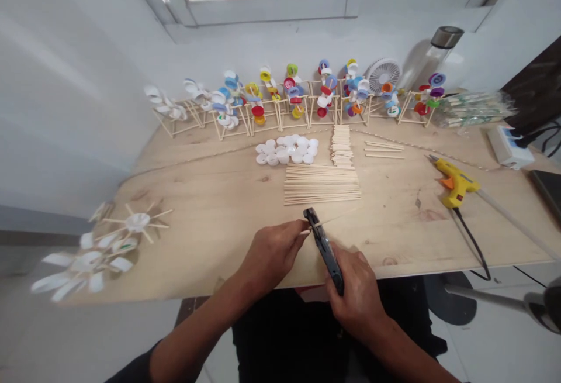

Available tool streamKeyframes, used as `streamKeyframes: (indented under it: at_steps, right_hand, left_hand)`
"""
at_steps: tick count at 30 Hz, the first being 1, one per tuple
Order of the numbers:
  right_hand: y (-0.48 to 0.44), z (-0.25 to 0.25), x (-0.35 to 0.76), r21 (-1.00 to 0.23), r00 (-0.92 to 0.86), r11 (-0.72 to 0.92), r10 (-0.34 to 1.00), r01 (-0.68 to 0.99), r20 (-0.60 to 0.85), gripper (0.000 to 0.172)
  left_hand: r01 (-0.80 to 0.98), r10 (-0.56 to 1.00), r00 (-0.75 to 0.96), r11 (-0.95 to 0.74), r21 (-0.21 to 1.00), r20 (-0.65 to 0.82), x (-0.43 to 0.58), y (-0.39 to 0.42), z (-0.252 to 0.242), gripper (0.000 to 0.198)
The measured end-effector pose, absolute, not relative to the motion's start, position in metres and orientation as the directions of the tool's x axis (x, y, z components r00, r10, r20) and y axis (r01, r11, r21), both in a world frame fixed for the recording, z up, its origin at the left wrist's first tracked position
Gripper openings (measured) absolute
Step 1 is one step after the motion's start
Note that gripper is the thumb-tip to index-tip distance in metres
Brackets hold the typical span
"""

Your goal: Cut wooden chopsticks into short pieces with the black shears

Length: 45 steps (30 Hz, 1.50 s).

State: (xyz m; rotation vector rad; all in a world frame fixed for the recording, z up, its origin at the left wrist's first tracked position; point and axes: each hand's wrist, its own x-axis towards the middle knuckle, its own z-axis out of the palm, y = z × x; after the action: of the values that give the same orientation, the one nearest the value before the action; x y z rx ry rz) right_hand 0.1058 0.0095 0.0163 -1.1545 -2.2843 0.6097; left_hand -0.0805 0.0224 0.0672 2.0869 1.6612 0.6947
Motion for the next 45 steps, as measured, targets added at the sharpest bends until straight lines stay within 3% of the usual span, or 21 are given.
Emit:
streamKeyframes:
  at_steps: [5, 20, 30, 35, 45]
  right_hand:
    - [0.011, 0.017, 0.104, -0.598, -0.532, 0.545, 0.817, 0.588, 0.221, 0.045]
    - [0.008, 0.009, 0.102, -0.602, -0.552, 0.521, 0.819, 0.605, 0.154, 0.049]
    - [0.016, 0.018, 0.101, -0.566, -0.608, 0.557, 0.785, 0.607, 0.120, 0.043]
    - [0.020, 0.023, 0.095, -0.597, -0.599, 0.501, 0.800, 0.627, 0.041, 0.035]
    - [0.022, 0.021, 0.095, -0.650, -0.635, 0.464, 0.772, 0.601, -0.037, 0.052]
  left_hand:
    - [0.827, 0.959, 0.227, -0.283, 0.486, 0.170, -0.085, 0.023, 0.062, 0.018]
    - [0.807, 0.938, 0.252, -0.340, 0.484, 0.238, -0.090, 0.026, 0.056, 0.018]
    - [0.849, 0.962, 0.195, -0.263, 0.459, 0.191, -0.093, 0.019, 0.047, 0.017]
    - [0.870, 0.974, 0.152, -0.213, 0.445, 0.168, -0.095, 0.019, 0.037, 0.018]
    - [0.856, 0.967, 0.169, -0.240, 0.457, 0.189, -0.099, 0.022, 0.028, 0.019]
